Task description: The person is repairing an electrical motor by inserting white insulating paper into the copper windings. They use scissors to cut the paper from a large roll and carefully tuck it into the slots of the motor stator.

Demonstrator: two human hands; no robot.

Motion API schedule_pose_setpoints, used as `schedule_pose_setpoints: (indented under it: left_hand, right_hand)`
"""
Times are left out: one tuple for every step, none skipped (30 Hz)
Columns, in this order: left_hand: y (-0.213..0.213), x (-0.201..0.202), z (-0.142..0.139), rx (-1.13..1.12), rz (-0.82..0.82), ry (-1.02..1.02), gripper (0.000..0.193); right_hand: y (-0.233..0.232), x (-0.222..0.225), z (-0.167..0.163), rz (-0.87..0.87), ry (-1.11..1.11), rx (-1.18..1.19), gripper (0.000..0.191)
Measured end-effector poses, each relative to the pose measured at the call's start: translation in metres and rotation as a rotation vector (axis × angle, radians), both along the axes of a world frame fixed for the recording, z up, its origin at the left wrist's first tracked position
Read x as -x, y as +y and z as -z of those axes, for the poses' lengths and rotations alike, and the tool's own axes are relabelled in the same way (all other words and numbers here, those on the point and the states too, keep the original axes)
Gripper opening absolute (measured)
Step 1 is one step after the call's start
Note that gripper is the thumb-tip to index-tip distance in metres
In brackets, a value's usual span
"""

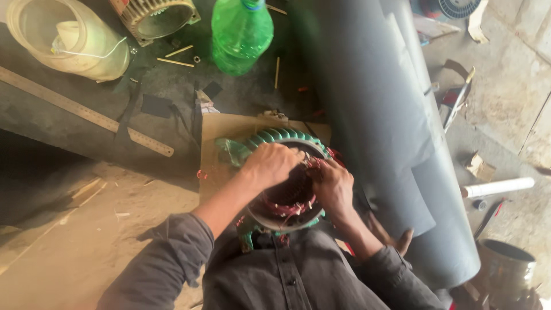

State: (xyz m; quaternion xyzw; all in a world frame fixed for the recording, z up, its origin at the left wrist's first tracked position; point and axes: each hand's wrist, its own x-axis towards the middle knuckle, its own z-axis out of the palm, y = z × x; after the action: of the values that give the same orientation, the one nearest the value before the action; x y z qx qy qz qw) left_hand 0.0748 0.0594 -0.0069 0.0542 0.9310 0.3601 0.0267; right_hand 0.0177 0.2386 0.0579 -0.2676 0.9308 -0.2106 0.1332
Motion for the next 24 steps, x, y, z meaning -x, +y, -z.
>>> schedule_pose_setpoints:
  left_hand:
    - [-0.001, 0.001, -0.007, 0.003, -0.023, -0.062, 0.018]
    - [-0.003, 0.000, -0.016, -0.027, -0.024, -0.062, 0.018]
    - [-0.006, -0.003, -0.024, -0.057, -0.021, -0.062, 0.018]
    - [-0.010, -0.007, -0.033, -0.085, -0.013, -0.067, 0.020]
    - [-0.014, -0.012, -0.042, -0.125, -0.120, 0.095, 0.020]
    - [-0.017, -0.020, -0.050, -0.167, -0.222, 0.254, 0.019]
    - [-0.019, -0.028, -0.056, -0.213, -0.319, 0.413, 0.019]
    - [-0.023, -0.038, -0.062, -0.229, -0.400, 0.296, 0.018]
    - [-0.028, -0.049, -0.066, -0.246, -0.477, 0.176, 0.017]
    - [-0.030, -0.059, -0.070, -0.261, -0.559, 0.051, 0.015]
    - [-0.029, -0.066, -0.072, -0.243, -0.584, 0.020, 0.016]
    - [-0.027, -0.071, -0.073, -0.225, -0.605, -0.009, 0.016]
    - [-0.023, -0.075, -0.073, -0.207, -0.627, -0.045, 0.017]
    - [-0.019, -0.076, -0.074, -0.173, -0.597, -0.027, 0.016]
    - [-0.014, -0.076, -0.074, -0.141, -0.568, -0.009, 0.016]
    - [-0.009, -0.076, -0.074, -0.112, -0.538, 0.003, 0.015]
    - [-0.005, -0.074, -0.075, -0.081, -0.518, -0.009, 0.015]
    - [-0.003, -0.072, -0.075, -0.051, -0.500, -0.016, 0.015]
    - [0.000, -0.069, -0.075, -0.020, -0.484, -0.018, 0.015]
    - [0.001, -0.066, -0.074, 0.022, -0.462, -0.097, 0.018]
    - [0.002, -0.062, -0.074, 0.065, -0.440, -0.179, 0.020]
    - [0.003, -0.060, -0.073, 0.108, -0.420, -0.261, 0.023]
    - [0.005, -0.057, -0.072, 0.179, -0.381, -0.263, 0.023]
    - [0.006, -0.055, -0.071, 0.249, -0.343, -0.267, 0.023]
  right_hand:
    - [0.002, -0.001, -0.001, 0.013, -0.052, -0.008, 0.023]
    - [0.004, -0.002, -0.002, 0.020, -0.102, -0.012, 0.023]
    - [0.007, -0.007, -0.003, 0.002, -0.010, -0.012, 0.031]
    - [0.010, -0.014, -0.004, -0.009, 0.078, -0.011, 0.039]
    - [0.013, -0.022, -0.003, -0.013, 0.162, -0.007, 0.047]
    - [0.017, -0.031, -0.002, 0.074, 0.104, -0.018, 0.045]
    - [0.020, -0.041, -0.002, 0.161, 0.042, -0.030, 0.043]
    - [0.024, -0.048, -0.001, 0.251, -0.021, -0.043, 0.042]
    - [0.028, -0.053, 0.000, 0.269, -0.016, -0.044, 0.038]
    - [0.032, -0.058, 0.001, 0.284, -0.013, -0.048, 0.033]
    - [0.035, -0.061, 0.002, 0.294, -0.007, -0.049, 0.029]
    - [0.037, -0.061, 0.004, 0.310, -0.007, -0.001, 0.030]
    - [0.039, -0.061, 0.007, 0.326, -0.012, 0.042, 0.031]
    - [0.042, -0.061, 0.010, 0.339, -0.015, 0.083, 0.032]
    - [0.044, -0.059, 0.013, 0.342, 0.003, 0.131, 0.029]
    - [0.047, -0.058, 0.017, 0.347, 0.019, 0.174, 0.025]
    - [0.051, -0.058, 0.020, 0.352, 0.035, 0.214, 0.022]
    - [0.054, -0.058, 0.024, 0.360, 0.023, 0.224, 0.021]
    - [0.058, -0.057, 0.027, 0.366, 0.016, 0.238, 0.020]
    - [0.061, -0.057, 0.030, 0.370, 0.006, 0.253, 0.020]
    - [0.063, -0.057, 0.032, 0.383, -0.026, 0.269, 0.019]
    - [0.064, -0.058, 0.033, 0.396, -0.058, 0.285, 0.017]
    - [0.064, -0.058, 0.033, 0.401, -0.092, 0.301, 0.016]
    - [0.064, -0.059, 0.033, 0.388, -0.065, 0.292, 0.015]
